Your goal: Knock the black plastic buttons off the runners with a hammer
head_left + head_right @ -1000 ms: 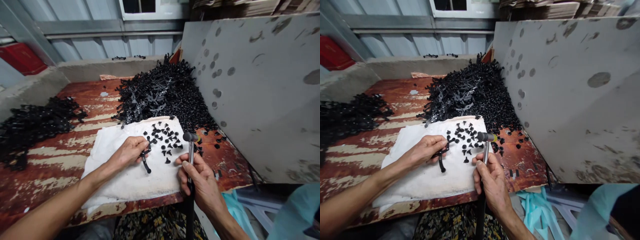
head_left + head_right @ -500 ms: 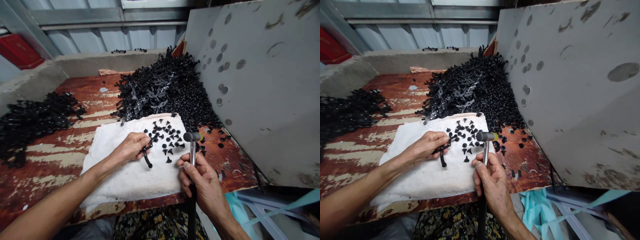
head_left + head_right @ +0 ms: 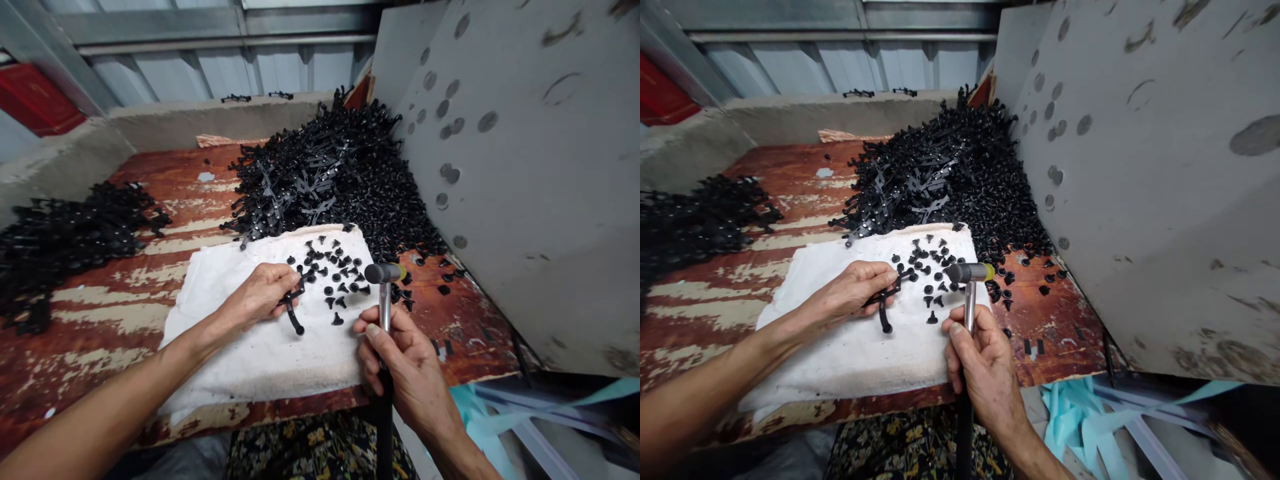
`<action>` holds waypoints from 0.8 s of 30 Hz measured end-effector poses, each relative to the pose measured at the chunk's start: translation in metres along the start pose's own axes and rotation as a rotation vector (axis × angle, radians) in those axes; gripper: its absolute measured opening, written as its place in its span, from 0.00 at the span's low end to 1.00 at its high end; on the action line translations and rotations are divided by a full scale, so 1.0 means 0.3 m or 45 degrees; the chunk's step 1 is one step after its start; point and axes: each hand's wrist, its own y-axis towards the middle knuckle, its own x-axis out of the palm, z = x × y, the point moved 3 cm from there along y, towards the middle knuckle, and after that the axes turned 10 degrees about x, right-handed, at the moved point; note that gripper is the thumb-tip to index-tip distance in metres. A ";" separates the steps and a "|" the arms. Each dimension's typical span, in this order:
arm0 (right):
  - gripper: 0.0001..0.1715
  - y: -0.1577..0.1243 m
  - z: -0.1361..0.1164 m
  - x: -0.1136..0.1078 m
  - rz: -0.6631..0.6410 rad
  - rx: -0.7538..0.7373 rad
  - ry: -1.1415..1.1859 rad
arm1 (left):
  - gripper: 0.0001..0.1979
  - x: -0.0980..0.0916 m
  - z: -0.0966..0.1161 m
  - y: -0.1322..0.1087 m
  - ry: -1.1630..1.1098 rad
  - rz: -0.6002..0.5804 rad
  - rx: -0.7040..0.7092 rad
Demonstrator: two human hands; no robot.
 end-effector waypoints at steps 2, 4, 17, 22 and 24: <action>0.20 0.000 0.002 -0.001 0.008 0.001 -0.012 | 0.13 0.000 -0.004 0.003 0.023 -0.010 0.017; 0.20 -0.003 0.003 0.001 0.010 0.002 -0.029 | 0.13 -0.004 -0.011 0.009 0.078 -0.021 0.074; 0.31 0.042 -0.166 0.022 -0.009 -1.062 -1.288 | 0.14 -0.036 -0.005 0.035 0.449 -0.065 0.313; 0.34 0.104 -0.158 0.037 0.043 -1.099 -1.939 | 0.14 -0.033 -0.014 0.036 0.420 -0.047 0.319; 0.36 0.108 -0.153 0.040 0.068 -1.091 -2.065 | 0.14 -0.030 -0.011 0.034 0.377 -0.051 0.302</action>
